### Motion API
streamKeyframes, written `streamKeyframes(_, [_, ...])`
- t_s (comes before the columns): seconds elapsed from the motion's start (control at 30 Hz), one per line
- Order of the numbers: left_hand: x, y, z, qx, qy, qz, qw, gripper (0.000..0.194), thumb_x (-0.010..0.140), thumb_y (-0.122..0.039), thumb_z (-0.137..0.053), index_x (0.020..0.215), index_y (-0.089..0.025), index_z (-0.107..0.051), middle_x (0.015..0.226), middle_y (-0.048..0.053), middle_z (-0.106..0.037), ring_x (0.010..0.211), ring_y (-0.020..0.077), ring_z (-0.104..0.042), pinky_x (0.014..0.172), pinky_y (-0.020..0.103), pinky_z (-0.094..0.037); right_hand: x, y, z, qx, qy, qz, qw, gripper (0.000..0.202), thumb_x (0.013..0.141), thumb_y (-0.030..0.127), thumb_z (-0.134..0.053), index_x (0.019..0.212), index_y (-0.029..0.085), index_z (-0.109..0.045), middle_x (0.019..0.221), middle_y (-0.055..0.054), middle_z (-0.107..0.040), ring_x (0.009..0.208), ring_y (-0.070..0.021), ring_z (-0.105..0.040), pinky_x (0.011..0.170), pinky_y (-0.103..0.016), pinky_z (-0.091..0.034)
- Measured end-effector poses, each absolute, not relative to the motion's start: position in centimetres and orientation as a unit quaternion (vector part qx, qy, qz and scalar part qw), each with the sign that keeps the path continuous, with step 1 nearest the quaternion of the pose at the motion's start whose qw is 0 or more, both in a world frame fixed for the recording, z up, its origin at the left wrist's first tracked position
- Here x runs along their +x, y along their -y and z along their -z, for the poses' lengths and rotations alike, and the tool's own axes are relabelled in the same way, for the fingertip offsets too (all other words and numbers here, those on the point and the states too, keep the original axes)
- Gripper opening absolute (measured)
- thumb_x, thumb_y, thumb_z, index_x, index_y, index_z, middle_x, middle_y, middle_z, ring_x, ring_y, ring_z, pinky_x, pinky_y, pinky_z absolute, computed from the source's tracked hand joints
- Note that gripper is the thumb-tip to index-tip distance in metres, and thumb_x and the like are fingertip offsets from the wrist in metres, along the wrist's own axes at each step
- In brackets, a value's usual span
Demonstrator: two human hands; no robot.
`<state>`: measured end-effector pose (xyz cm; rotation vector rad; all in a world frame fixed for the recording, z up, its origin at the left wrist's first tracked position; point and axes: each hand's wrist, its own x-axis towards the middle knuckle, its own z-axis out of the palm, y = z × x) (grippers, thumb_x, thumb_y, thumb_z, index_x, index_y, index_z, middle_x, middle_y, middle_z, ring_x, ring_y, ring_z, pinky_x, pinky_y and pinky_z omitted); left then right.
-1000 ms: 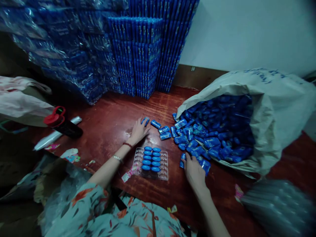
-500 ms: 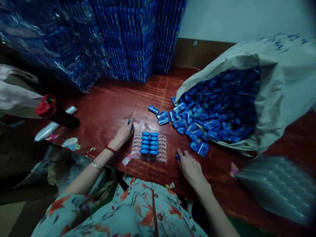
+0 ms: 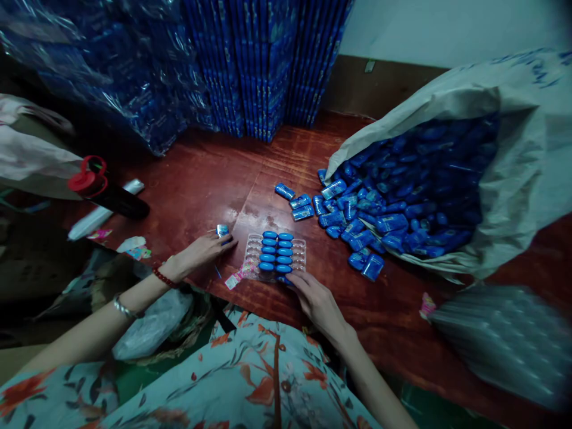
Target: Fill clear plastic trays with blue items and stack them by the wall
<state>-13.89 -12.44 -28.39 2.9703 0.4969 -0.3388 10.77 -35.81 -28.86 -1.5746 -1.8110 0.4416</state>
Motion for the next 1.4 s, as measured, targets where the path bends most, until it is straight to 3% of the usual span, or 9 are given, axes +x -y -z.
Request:
streamKeyframes(0.17, [-14.3, 10.8, 27.9, 0.970, -0.182, 0.152, 0.052, 0.040, 0.088, -0.008, -0.035, 0.126, -0.019, -0.043, 0.113, 0.011, -0.054, 0.088, 0.0168, -0.062, 0.078, 0.028, -0.049, 10.3, 35.3, 29.1, -0.627, 0.740, -0.062, 0.237, 0.036, 0.087, 0.005, -0.036, 0.112, 0.019, -0.059, 0.095, -0.008, -0.063, 0.085, -0.0167, -0.059, 0.073, -0.029, -0.049])
streamKeyframes(0.3, [-14.6, 10.7, 28.2, 0.962, -0.220, 0.156, 0.048, 0.023, 0.090, -0.023, -0.043, 0.112, -0.016, -0.047, 0.106, 0.010, -0.054, 0.087, 0.0183, -0.061, 0.074, 0.027, -0.049, 9.2, 34.5, 28.1, -0.640, 0.755, -0.014, 0.144, 0.032, 0.087, 0.005, -0.038, 0.105, 0.018, -0.061, 0.084, -0.007, -0.060, 0.075, -0.0168, -0.054, 0.068, -0.028, -0.043])
streamKeyframes(0.43, [-14.8, 11.2, 28.1, 0.948, -0.267, 0.158, 0.074, 0.019, 0.090, -0.026, -0.047, 0.106, -0.017, -0.048, 0.099, 0.008, -0.056, 0.083, 0.0181, -0.061, 0.069, 0.026, -0.048, 8.2, 33.8, 27.8, -0.640, 0.763, 0.014, 0.092, 0.028, 0.088, 0.008, -0.041, 0.103, 0.017, -0.062, 0.078, -0.007, -0.058, 0.072, -0.0181, -0.053, 0.066, -0.030, -0.041])
streamKeyframes(0.53, [-15.2, 12.6, 26.9, 0.938, -0.310, 0.085, 0.129, 0.022, 0.090, -0.028, -0.047, 0.109, -0.018, -0.049, 0.100, 0.007, -0.055, 0.076, 0.0156, -0.060, 0.064, 0.024, -0.047, 8.4, 33.8, 28.2, -0.645, 0.755, -0.001, 0.116, 0.032, 0.088, 0.007, -0.039, 0.110, 0.017, -0.060, 0.084, -0.008, -0.059, 0.075, -0.0179, -0.056, 0.067, -0.029, -0.045])
streamKeyframes(0.67, [-14.7, 17.3, 25.6, 0.908, -0.283, -0.138, 0.278, 0.020, 0.091, -0.029, -0.046, 0.106, -0.019, -0.054, 0.097, 0.005, -0.056, 0.085, 0.0163, -0.058, 0.074, 0.027, -0.048, 9.0, 34.8, 29.4, -0.640, 0.734, -0.037, 0.225, 0.035, 0.091, 0.013, -0.040, 0.124, 0.017, -0.052, 0.096, -0.009, -0.063, 0.087, -0.0172, -0.059, 0.077, -0.029, -0.049])
streamKeyframes(0.83, [-11.2, 24.5, 28.3, 0.861, -0.274, -0.288, 0.318, 0.020, 0.092, -0.017, -0.042, 0.109, -0.019, -0.052, 0.097, 0.006, -0.057, 0.091, 0.0148, -0.057, 0.079, 0.028, -0.050, 8.8, 35.7, 30.8, -0.671, 0.685, 0.018, 0.282, 0.032, 0.090, 0.015, -0.046, 0.118, 0.021, -0.060, 0.103, -0.011, -0.062, 0.091, -0.0183, -0.059, 0.076, -0.031, -0.050])
streamKeyframes(1.07, [-9.5, 26.3, 31.9, 0.933, -0.209, -0.241, 0.165, 0.040, 0.092, -0.009, -0.031, 0.130, -0.016, -0.040, 0.104, 0.012, -0.057, 0.090, 0.0175, -0.061, 0.071, 0.028, -0.054, 8.9, 35.0, 31.0, -0.633, 0.708, 0.000, 0.313, 0.032, 0.090, 0.013, -0.045, 0.119, 0.019, -0.058, 0.095, -0.010, -0.061, 0.087, -0.0167, -0.058, 0.075, -0.029, -0.051])
streamKeyframes(1.23, [-9.5, 24.8, 31.1, 0.946, -0.207, -0.161, 0.191, 0.045, 0.087, -0.004, -0.031, 0.127, -0.018, -0.044, 0.104, 0.011, -0.057, 0.086, 0.0167, -0.062, 0.071, 0.028, -0.055, 9.1, 34.8, 30.6, -0.639, 0.712, -0.001, 0.291, 0.030, 0.088, 0.010, -0.046, 0.113, 0.018, -0.061, 0.087, -0.008, -0.059, 0.076, -0.0155, -0.054, 0.067, -0.028, -0.048])
streamKeyframes(1.4, [-9.2, 24.7, 31.7, 0.943, -0.201, -0.174, 0.201, 0.048, 0.085, -0.003, -0.033, 0.128, -0.019, -0.043, 0.106, 0.011, -0.056, 0.091, 0.0176, -0.062, 0.074, 0.029, -0.056, 9.1, 34.8, 30.4, -0.638, 0.704, -0.001, 0.311, 0.028, 0.087, 0.012, -0.048, 0.111, 0.016, -0.061, 0.083, -0.008, -0.058, 0.075, -0.0152, -0.052, 0.066, -0.027, -0.047])
